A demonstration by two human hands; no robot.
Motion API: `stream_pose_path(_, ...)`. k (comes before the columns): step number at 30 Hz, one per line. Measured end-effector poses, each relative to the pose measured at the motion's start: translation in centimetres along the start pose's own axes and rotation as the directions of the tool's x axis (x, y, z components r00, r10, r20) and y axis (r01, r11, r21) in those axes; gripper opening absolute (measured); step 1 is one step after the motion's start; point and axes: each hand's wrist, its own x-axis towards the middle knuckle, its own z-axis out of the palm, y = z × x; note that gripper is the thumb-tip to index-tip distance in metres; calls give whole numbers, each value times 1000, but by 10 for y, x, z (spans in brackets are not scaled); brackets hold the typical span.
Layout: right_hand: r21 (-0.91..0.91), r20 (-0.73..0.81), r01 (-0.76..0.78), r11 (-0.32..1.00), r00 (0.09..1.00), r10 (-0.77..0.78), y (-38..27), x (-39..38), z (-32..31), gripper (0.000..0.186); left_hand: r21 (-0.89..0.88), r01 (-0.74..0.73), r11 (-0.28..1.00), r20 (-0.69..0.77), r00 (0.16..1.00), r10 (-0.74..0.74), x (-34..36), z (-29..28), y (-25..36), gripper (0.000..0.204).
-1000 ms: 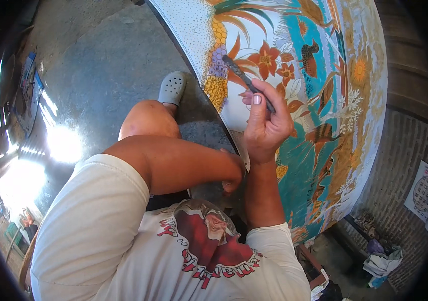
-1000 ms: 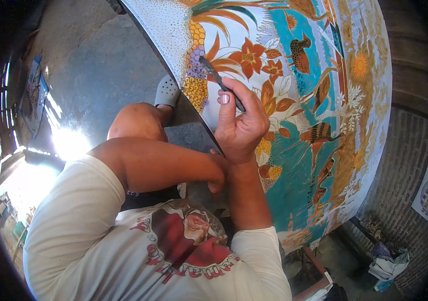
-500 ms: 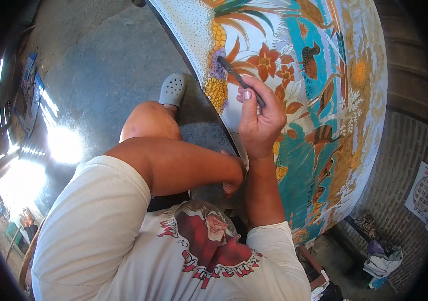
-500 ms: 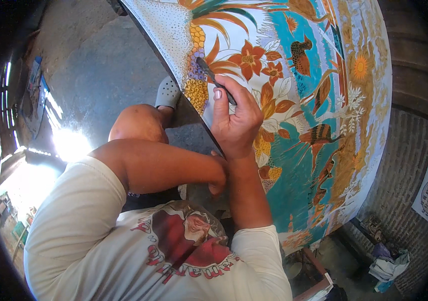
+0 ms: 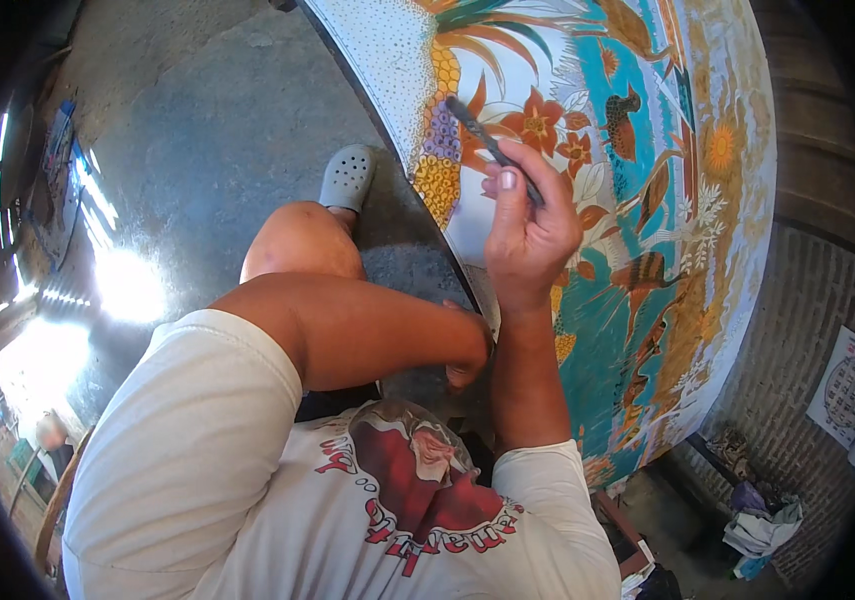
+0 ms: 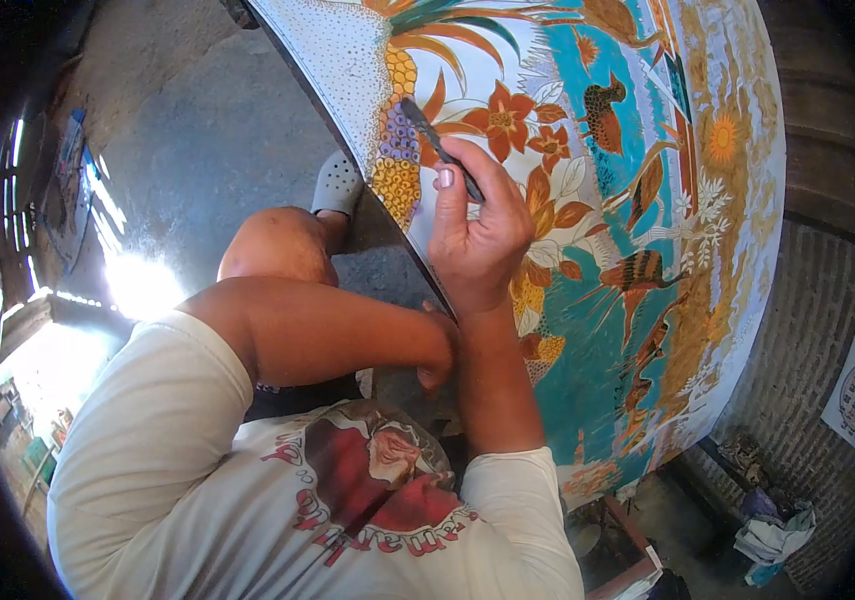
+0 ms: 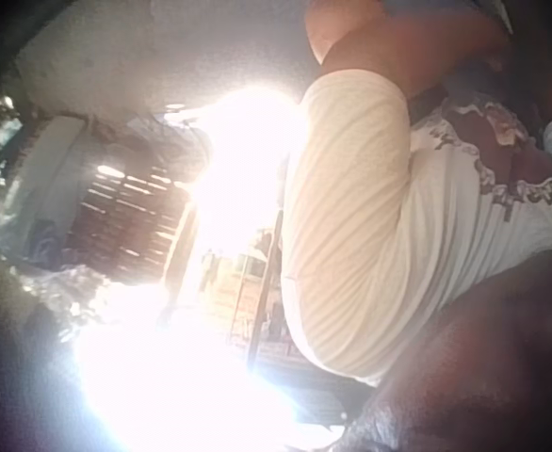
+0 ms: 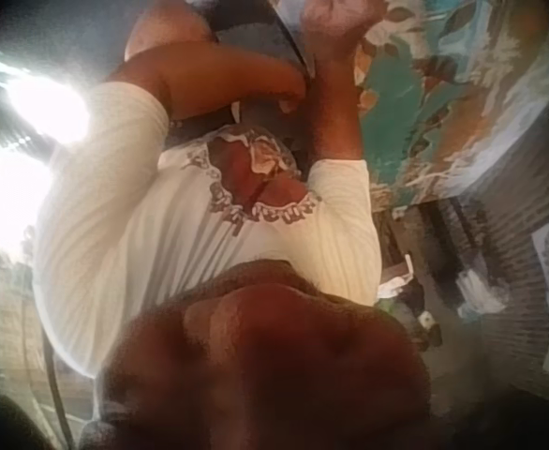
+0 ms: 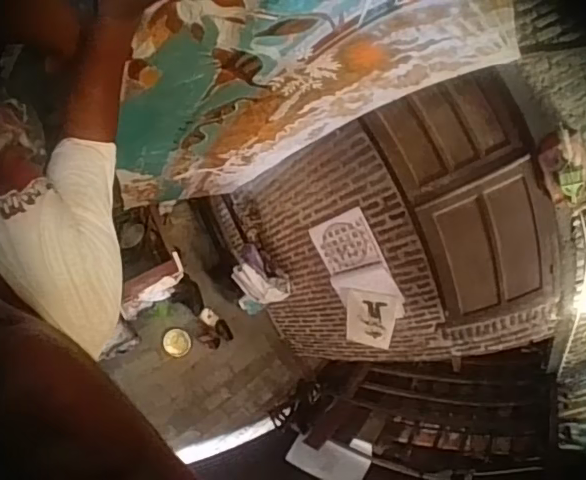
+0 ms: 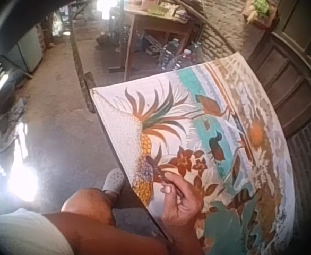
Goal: Apply wax or paint to batik fabric using a small brush.
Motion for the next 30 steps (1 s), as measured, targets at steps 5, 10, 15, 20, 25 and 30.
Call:
stream_pose_path(5,-19,-28,34,999,999,-35,-3,-1,2,18,22,27,999,58,998,-28,-10,-3,1,72)
stream_pose_path(10,-63,39,-11,998,999,14,-3,-3,3,16,-4,14,1000,-64,998,-14,-4,5,1,77)
stream_pose_path(15,-26,-14,25,999,1000,-26,-6,-6,5,17,-6,25,1000,-67,997,-25,0,8,-1,81)
stream_pose_path(20,-14,14,17,1000,1000,-17,-7,-5,6,17,-27,56,998,-56,997,-57,4,4,0,79)
stream_pose_path(25,-39,46,5,999,999,-3,-8,1,5,17,12,24,1000,48,999,-25,9,3,1,77)
stream_pose_path(30,184,-16,-73,980,997,77,-23,-7,-5,19,1,69,998,42,997,-69,12,6,-2,76)
